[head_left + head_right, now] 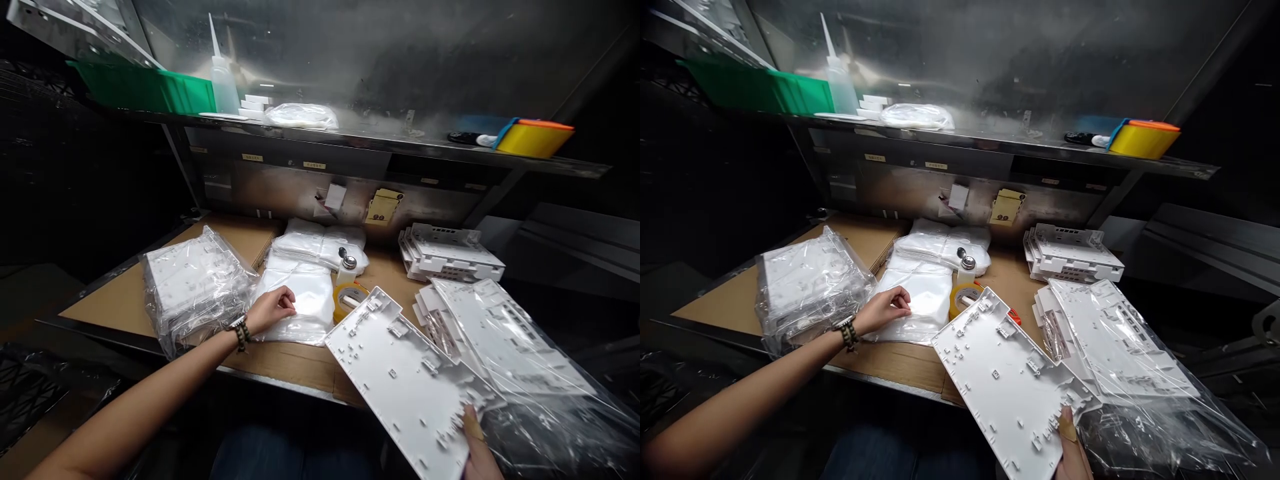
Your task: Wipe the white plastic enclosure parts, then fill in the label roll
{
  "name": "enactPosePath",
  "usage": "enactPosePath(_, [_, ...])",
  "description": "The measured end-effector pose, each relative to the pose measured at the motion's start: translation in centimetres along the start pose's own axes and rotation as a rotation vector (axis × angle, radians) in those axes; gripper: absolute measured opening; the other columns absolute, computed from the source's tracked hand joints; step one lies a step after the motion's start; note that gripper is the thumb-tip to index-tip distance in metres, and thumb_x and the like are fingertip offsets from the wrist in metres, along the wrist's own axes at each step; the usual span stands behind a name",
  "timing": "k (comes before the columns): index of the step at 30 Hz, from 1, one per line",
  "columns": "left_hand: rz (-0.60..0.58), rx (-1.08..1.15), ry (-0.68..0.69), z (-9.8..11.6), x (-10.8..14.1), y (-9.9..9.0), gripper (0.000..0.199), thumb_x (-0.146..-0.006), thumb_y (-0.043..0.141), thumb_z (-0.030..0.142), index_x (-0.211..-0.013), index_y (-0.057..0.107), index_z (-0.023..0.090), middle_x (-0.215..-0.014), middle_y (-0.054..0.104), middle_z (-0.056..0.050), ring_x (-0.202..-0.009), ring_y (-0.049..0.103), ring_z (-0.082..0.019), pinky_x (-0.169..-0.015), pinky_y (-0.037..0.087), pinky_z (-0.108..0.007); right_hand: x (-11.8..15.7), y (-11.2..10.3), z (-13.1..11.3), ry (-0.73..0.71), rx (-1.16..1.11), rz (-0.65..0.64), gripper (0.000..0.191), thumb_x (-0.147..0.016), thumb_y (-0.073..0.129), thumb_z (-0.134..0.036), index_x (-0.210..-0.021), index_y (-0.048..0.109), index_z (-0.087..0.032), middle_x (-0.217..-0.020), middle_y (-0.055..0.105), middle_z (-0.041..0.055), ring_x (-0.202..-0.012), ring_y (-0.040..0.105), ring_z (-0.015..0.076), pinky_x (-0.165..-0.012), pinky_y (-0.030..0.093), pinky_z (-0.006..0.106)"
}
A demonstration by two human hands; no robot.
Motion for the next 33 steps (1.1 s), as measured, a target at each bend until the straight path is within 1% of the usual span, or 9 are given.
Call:
enactPosePath(4, [-0.076, 0.035, -0.015, -0.4, -1.4, -0.7, 0.026, -0.097, 0.071, 0.040, -0.107, 0.068, 0.016, -0.098, 0.071, -0.004, -0.083, 0.069, -0.018, -0.076, 0.062, -0.037, 0.1, 0.0, -0.2, -0.018, -0.002, 0.000, 0.092, -0.077, 0.071, -0.074, -0.158, 0.048, -0.038, -0.152, 0.061, 0.0011, -0.140, 0.057, 0.0424, -0.111, 0.055, 0.061])
enactPosePath(8, [-0.022, -0.008, 0.005, 0.5, -1.4, -1.3, 0.029, -0.099, 0.068, 0.041, -0.114, 0.067, 0.017, -0.107, 0.070, -0.006, -0.092, 0.069, -0.021, -0.085, 0.060, -0.043, -0.3, -0.2, -0.1, -0.023, -0.015, 0.015, 0.091, -0.077, 0.072, -0.073, -0.157, 0.049, -0.038, -0.150, 0.063, 0.0018, -0.139, 0.058, 0.0423, -0.110, 0.056, 0.061])
enactPosePath(12, [-0.012, -0.037, 0.028, 1.5, -1.6, -1.4, 0.030, -0.099, 0.068, 0.041, -0.118, 0.066, 0.018, -0.113, 0.071, -0.007, -0.100, 0.069, -0.024, -0.092, 0.059, -0.047, -0.5, -0.1, 0.0, -0.015, -0.040, 0.036, 0.089, -0.082, 0.070, -0.072, -0.158, 0.050, -0.030, -0.146, 0.066, 0.0068, -0.135, 0.062, 0.0415, -0.110, 0.056, 0.060])
enactPosePath(15, [-0.036, -0.039, 0.007, 1.5, -2.5, -1.5, 0.029, -0.098, 0.070, 0.041, -0.115, 0.067, 0.017, -0.108, 0.071, -0.006, -0.094, 0.070, -0.022, -0.087, 0.060, -0.045, -0.2, 0.5, -0.1, 0.030, -0.132, 0.065, 0.090, -0.085, 0.072, -0.066, -0.159, 0.047, -0.023, -0.145, 0.067, 0.0115, -0.131, 0.066, 0.0411, -0.110, 0.056, 0.060])
enactPosePath(18, [-0.062, -0.034, -0.025, 1.1, -3.4, -1.6, 0.027, -0.098, 0.070, 0.040, -0.111, 0.068, 0.016, -0.104, 0.071, -0.005, -0.088, 0.069, -0.020, -0.082, 0.061, -0.041, 0.2, 1.1, -0.4, 0.044, -0.240, 0.097, 0.089, -0.086, 0.074, -0.062, -0.160, 0.044, -0.022, -0.145, 0.067, 0.0127, -0.128, 0.069, 0.0389, -0.109, 0.057, 0.057])
enactPosePath(23, [-0.056, 0.022, -0.073, 0.5, -3.7, -1.7, 0.028, -0.097, 0.070, 0.039, -0.114, 0.067, 0.017, -0.108, 0.070, -0.006, -0.090, 0.069, -0.020, -0.081, 0.061, -0.041, 0.3, 1.5, -0.5, 0.031, -0.252, 0.099, 0.092, -0.088, 0.071, -0.066, -0.163, 0.040, -0.023, -0.144, 0.069, 0.0121, -0.124, 0.071, 0.0365, -0.108, 0.057, 0.054])
enactPosePath(27, [-0.142, 0.192, -0.079, 0.9, -3.4, -1.2, 0.028, -0.098, 0.069, 0.039, -0.114, 0.066, 0.016, -0.103, 0.071, -0.005, -0.082, 0.069, -0.018, -0.076, 0.062, -0.038, 0.4, 1.5, -0.4, 0.051, -0.275, 0.084, 0.095, -0.088, 0.068, -0.070, -0.164, 0.037, -0.023, -0.144, 0.068, 0.0132, -0.123, 0.071, 0.0370, -0.110, 0.054, 0.057])
enactPosePath(30, [-0.238, 0.377, -0.039, 2.5, -2.5, -0.9, 0.027, -0.098, 0.070, 0.038, -0.113, 0.067, 0.016, -0.102, 0.071, -0.005, -0.088, 0.071, -0.020, -0.077, 0.063, -0.039, 0.8, 2.6, -0.4, 0.117, -0.284, -0.046, 0.090, -0.087, 0.061, -0.079, -0.158, 0.049, -0.025, -0.145, 0.068, 0.0129, -0.130, 0.067, 0.0386, -0.114, 0.049, 0.060])
enactPosePath(33, [-0.313, 0.532, 0.036, 5.2, -0.9, -0.3, 0.027, -0.096, 0.073, 0.037, -0.112, 0.067, 0.016, -0.105, 0.072, -0.006, -0.094, 0.072, -0.022, -0.080, 0.064, -0.040, 1.4, 4.6, 0.2, 0.194, -0.259, -0.236, 0.083, -0.084, 0.057, -0.085, -0.138, 0.071, -0.024, -0.135, 0.073, 0.0151, -0.133, 0.064, 0.0410, -0.114, 0.048, 0.061])
Point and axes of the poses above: each hand's wrist, its own x-axis away from the middle knuckle, its own y-axis out of the palm, z = x × y, the point moved 6 cm from there along -x, towards the middle knuckle
